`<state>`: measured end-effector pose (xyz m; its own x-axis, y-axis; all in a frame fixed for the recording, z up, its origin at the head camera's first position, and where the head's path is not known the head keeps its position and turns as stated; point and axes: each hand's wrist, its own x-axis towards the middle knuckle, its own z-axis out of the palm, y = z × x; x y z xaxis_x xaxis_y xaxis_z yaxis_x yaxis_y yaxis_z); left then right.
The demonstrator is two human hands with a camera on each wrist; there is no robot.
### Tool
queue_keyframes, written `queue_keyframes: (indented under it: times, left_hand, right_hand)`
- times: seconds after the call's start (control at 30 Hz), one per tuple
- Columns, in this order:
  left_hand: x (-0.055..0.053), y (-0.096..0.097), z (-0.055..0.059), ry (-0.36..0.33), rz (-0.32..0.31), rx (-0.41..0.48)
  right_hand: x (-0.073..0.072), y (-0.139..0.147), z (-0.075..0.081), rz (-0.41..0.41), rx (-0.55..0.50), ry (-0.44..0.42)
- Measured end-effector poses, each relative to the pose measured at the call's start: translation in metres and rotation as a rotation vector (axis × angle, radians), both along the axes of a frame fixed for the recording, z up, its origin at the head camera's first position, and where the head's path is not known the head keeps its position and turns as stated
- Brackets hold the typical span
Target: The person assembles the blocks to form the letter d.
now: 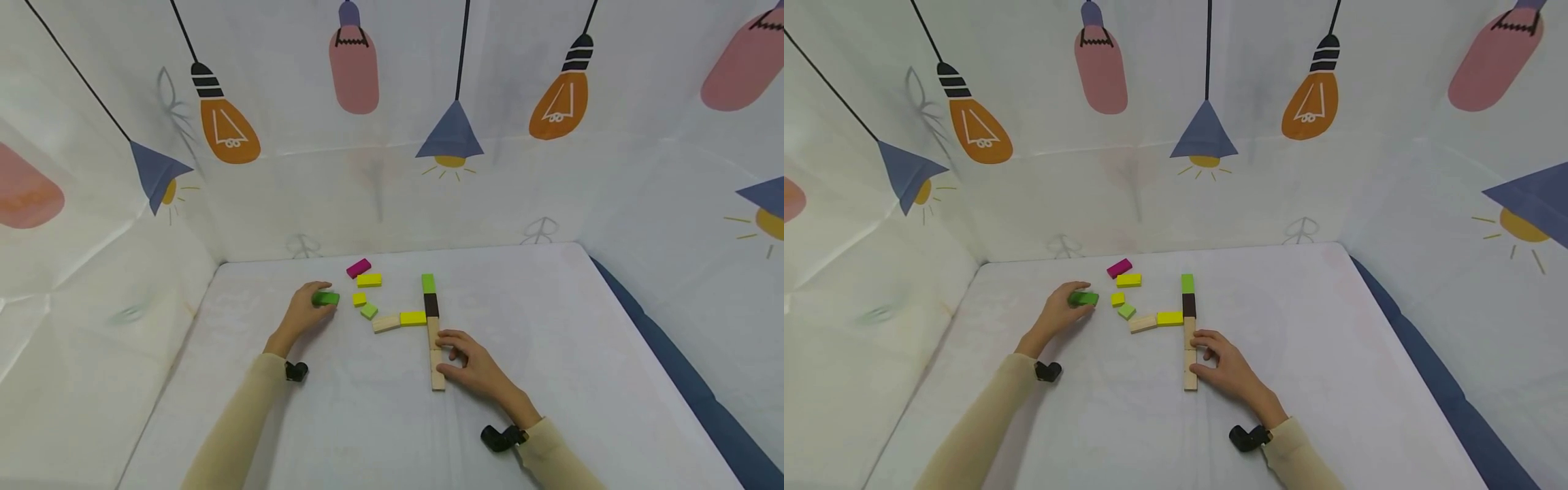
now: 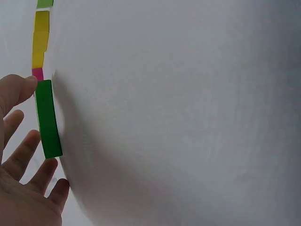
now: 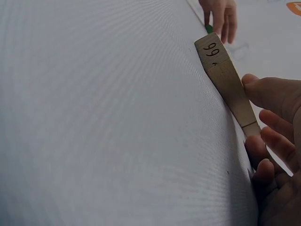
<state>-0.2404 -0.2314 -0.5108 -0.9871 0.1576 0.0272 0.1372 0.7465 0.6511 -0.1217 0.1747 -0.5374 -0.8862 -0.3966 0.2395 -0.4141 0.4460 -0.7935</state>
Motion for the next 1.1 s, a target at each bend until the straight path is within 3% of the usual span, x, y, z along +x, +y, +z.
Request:
queue_keyframes:
  times: [0.3, 0.7, 1.1]
  left_hand:
    - [0.0011, 0.0022, -0.001, -0.035, 0.023, -0.002]
    - [0.0037, 0.0091, 0.0012, -0.001, 0.028, -0.062]
    - [0.0045, 0.0091, 0.001, 0.002, 0.046, -0.082]
  right_hand:
    - [-0.001, 0.0002, -0.0015, 0.001, 0.001, -0.006]
    - [-0.0011, 0.0004, -0.0016, 0.001, -0.001, -0.013]
    - [-0.0012, 0.0014, -0.0023, 0.023, -0.017, 0.043]
